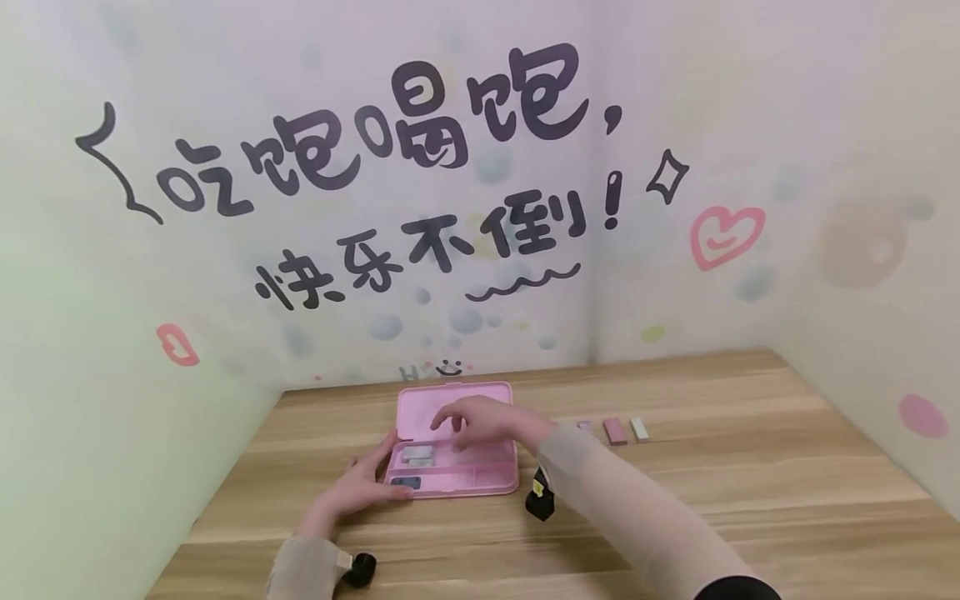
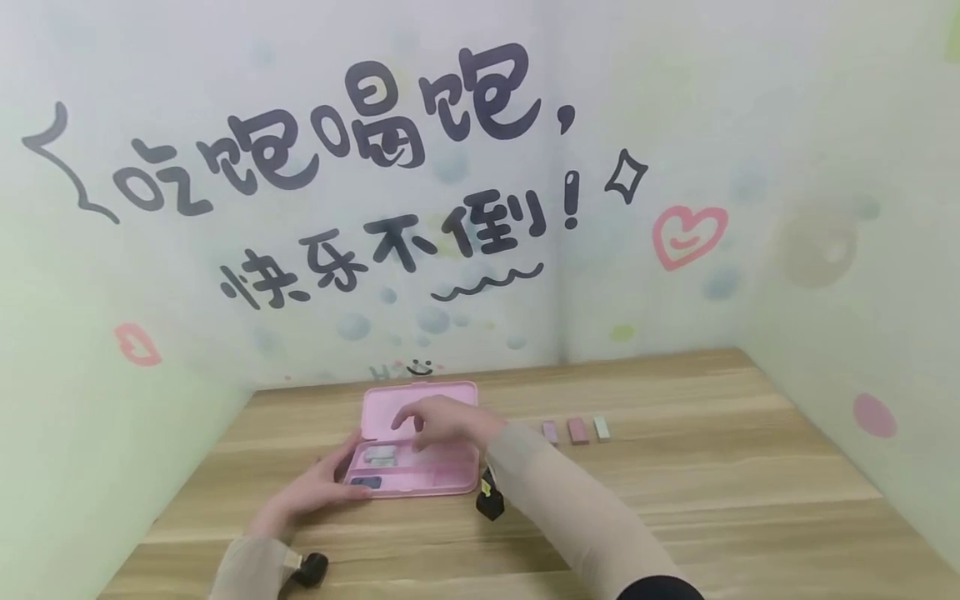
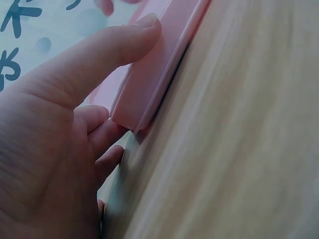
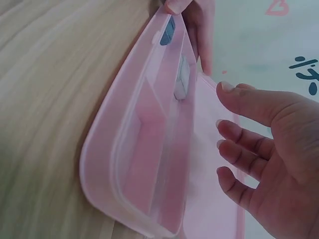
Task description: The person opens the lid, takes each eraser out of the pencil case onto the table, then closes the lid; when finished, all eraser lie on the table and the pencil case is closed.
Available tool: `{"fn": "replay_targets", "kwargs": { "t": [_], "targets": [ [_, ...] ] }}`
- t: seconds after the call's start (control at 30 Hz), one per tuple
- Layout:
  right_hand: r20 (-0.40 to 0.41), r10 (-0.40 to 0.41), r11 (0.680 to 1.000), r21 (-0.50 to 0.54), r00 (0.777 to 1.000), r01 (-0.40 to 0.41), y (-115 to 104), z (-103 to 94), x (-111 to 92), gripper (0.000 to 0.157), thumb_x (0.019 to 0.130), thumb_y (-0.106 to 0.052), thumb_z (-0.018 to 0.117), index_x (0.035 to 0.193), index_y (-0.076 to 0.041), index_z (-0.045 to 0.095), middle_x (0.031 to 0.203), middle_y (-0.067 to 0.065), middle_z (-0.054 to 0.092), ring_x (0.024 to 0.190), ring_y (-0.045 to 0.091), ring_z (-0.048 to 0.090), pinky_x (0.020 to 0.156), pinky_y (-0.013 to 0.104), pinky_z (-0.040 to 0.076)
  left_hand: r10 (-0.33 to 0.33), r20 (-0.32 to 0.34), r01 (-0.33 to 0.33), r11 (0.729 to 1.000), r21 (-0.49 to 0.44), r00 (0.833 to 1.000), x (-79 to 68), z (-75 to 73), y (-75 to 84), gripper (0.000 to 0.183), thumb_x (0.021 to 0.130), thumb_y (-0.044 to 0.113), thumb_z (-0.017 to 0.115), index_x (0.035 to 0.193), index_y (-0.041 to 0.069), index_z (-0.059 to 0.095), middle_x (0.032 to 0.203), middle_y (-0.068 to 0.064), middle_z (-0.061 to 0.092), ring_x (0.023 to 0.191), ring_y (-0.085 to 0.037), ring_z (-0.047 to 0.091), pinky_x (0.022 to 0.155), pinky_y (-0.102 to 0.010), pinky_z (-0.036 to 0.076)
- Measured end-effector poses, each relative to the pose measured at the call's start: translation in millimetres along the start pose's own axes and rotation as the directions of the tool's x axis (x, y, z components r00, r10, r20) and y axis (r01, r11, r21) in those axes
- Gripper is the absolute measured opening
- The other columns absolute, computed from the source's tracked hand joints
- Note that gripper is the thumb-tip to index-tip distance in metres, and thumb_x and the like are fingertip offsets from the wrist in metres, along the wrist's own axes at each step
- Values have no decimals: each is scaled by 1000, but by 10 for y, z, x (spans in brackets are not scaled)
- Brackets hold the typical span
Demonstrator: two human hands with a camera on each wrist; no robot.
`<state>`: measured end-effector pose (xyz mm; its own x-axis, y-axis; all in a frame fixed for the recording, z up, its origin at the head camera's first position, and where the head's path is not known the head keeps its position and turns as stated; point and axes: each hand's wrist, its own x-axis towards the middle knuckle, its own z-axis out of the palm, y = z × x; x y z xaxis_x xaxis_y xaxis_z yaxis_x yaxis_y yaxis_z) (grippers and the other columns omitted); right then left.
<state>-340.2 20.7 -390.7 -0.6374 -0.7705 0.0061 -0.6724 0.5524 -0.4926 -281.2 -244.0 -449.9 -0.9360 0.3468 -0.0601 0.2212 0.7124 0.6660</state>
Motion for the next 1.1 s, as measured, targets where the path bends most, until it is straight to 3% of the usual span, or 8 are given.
{"fn": "replay_targets", "kwargs": {
  "t": [0.4, 0.6, 0.9, 1.1],
  "targets": [
    [23, 5, 991, -134, 1000, -2, -56, 164, 246, 43, 82, -4, 72, 121, -23, 68, 103, 1, 63, 93, 10, 55, 86, 25, 46, 25, 1, -25, 1000, 8, 1000, 2, -6, 13, 109, 77, 45, 79, 156, 8, 13, 159, -14, 18, 142, -42, 19, 108, -66, -7],
    [45, -36, 979, -199, 998, 45, -68, 245, 308, 41, 88, -5, 65, 123, -26, 68, 100, -2, 63, 86, 8, 52, 83, 24, 44, 38, -2, -38, 999, 20, 999, 19, -11, 15, 109, 77, 45, 79, 155, 6, 14, 158, -16, 18, 143, -40, 18, 109, -66, -6],
    [84, 5, 977, -214, 996, 13, -77, 351, 418, 47, 85, -6, 69, 121, -37, 68, 96, -7, 56, 81, 8, 49, 76, 22, 42, 35, 6, -35, 999, 16, 999, 13, -14, 2, 108, 78, 45, 78, 155, 6, 13, 159, -16, 16, 144, -39, 15, 108, -66, -8],
    [131, -47, 959, -270, 990, 81, -95, 379, 472, 49, 87, -6, 68, 123, -39, 67, 103, -6, 56, 82, 9, 48, 76, 21, 41, 34, 0, -34, 999, 9, 999, 4, -24, -10, 106, 78, 44, 78, 156, 8, 14, 159, -15, 17, 144, -39, 16, 108, -66, -8]
  ]
}}
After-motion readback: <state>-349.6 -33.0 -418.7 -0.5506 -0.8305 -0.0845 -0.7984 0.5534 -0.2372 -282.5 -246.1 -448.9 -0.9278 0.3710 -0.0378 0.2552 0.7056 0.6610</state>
